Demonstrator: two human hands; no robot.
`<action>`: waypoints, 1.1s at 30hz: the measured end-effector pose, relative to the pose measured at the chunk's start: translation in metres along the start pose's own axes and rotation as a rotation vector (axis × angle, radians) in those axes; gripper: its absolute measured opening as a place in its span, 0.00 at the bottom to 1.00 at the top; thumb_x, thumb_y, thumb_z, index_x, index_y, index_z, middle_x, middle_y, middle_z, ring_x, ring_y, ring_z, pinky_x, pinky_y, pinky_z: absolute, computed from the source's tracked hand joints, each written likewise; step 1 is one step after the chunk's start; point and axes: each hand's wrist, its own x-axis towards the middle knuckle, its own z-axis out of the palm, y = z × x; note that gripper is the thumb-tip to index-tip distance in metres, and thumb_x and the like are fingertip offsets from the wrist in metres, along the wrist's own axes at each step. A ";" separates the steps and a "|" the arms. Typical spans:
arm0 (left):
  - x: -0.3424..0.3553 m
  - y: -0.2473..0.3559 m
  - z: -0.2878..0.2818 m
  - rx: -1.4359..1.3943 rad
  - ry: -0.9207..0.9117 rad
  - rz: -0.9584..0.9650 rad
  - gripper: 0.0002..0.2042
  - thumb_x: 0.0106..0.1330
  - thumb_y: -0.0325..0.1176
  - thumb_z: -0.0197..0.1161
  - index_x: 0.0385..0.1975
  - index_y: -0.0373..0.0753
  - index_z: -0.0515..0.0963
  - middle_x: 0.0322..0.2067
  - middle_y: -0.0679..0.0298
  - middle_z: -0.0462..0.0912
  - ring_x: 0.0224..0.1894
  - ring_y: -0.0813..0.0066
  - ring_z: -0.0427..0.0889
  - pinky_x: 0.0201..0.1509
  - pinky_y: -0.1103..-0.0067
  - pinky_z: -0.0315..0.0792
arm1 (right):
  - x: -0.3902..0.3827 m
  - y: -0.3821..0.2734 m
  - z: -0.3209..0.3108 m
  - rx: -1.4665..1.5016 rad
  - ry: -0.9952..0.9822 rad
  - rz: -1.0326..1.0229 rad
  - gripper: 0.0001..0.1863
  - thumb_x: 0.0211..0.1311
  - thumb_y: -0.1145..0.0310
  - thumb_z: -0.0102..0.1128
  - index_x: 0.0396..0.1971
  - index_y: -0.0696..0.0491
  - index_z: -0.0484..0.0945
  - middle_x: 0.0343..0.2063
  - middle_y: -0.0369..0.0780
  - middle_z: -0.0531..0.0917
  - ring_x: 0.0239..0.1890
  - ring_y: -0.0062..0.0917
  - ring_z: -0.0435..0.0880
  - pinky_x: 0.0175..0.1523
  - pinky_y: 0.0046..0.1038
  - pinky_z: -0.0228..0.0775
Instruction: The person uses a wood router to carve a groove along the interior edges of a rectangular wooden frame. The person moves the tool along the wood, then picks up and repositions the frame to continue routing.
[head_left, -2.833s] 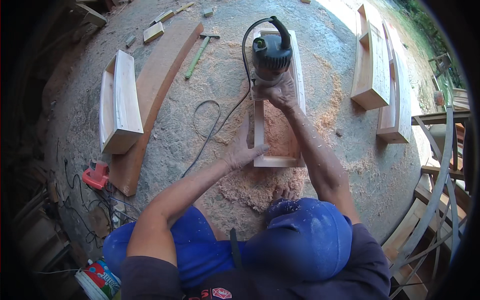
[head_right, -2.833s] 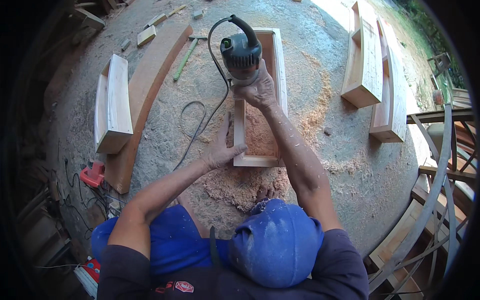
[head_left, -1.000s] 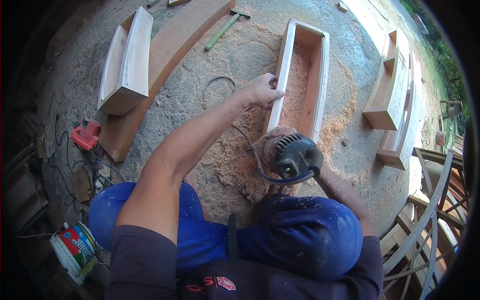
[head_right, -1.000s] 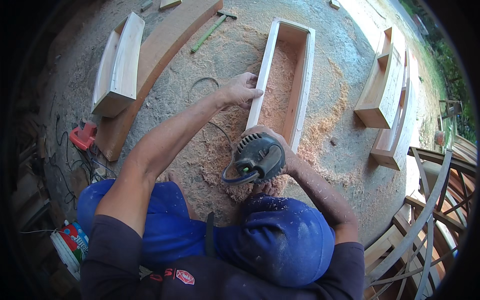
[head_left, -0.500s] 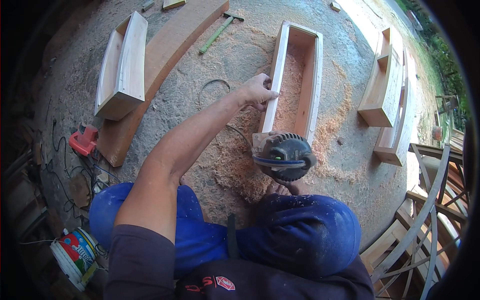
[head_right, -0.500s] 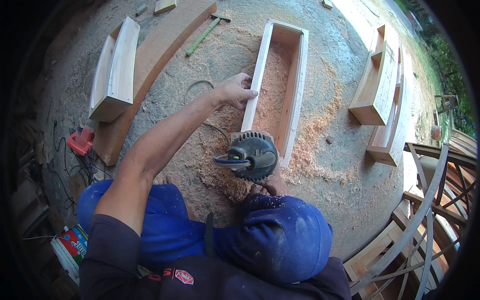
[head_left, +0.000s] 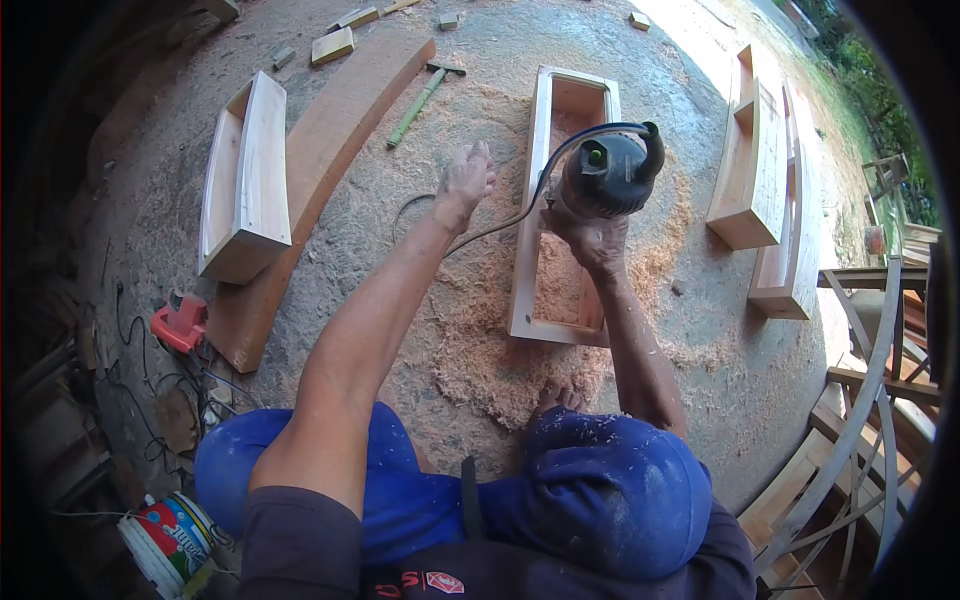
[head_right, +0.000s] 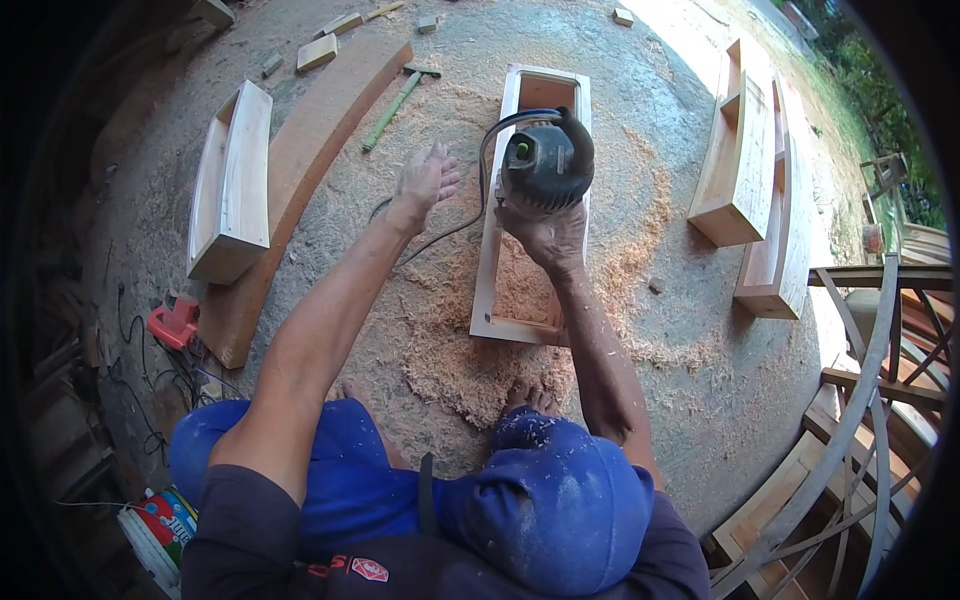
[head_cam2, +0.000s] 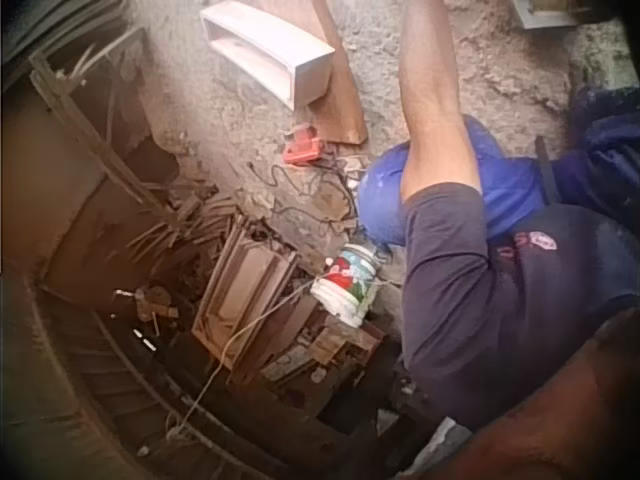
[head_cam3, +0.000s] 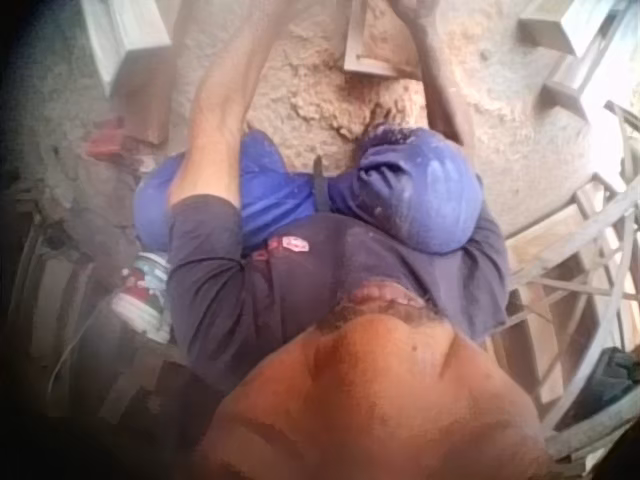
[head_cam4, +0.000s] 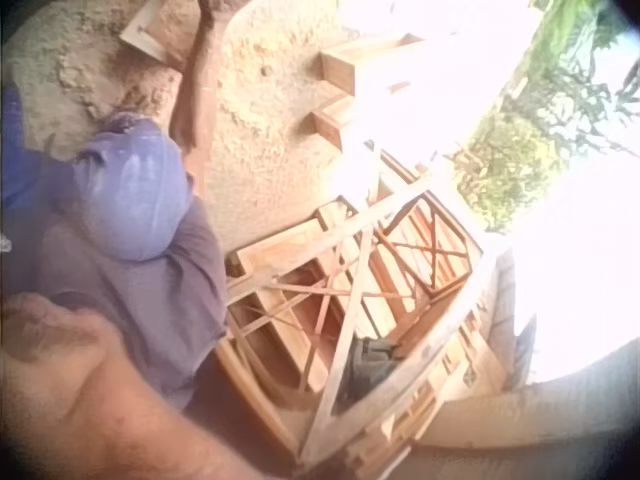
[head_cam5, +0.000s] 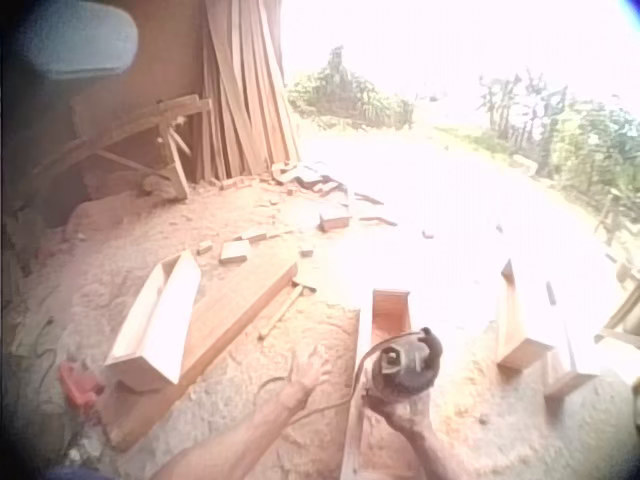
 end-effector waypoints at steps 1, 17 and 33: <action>0.002 0.004 -0.001 0.075 -0.012 0.047 0.31 0.82 0.52 0.50 0.70 0.30 0.64 0.65 0.45 0.76 0.64 0.54 0.80 0.69 0.65 0.74 | -0.003 0.001 -0.010 -0.042 0.089 -0.078 0.36 0.49 0.63 0.82 0.59 0.53 0.75 0.55 0.42 0.82 0.61 0.28 0.80 0.64 0.34 0.76; -0.046 -0.019 0.182 0.633 -0.201 0.039 0.53 0.60 0.38 0.68 0.79 0.27 0.39 0.63 0.32 0.74 0.64 0.44 0.78 0.69 0.63 0.73 | -0.127 -0.055 -0.151 -0.255 0.669 -0.157 0.39 0.48 0.63 0.83 0.60 0.54 0.73 0.56 0.42 0.81 0.61 0.29 0.80 0.66 0.35 0.74; 0.036 -0.034 0.056 -0.803 -0.546 -0.172 0.28 0.79 0.54 0.54 0.67 0.39 0.72 0.55 0.56 0.85 0.52 0.60 0.88 0.55 0.65 0.86 | -0.172 -0.084 -0.164 -0.321 0.842 -0.112 0.41 0.47 0.63 0.83 0.62 0.54 0.72 0.57 0.43 0.80 0.62 0.30 0.79 0.68 0.36 0.72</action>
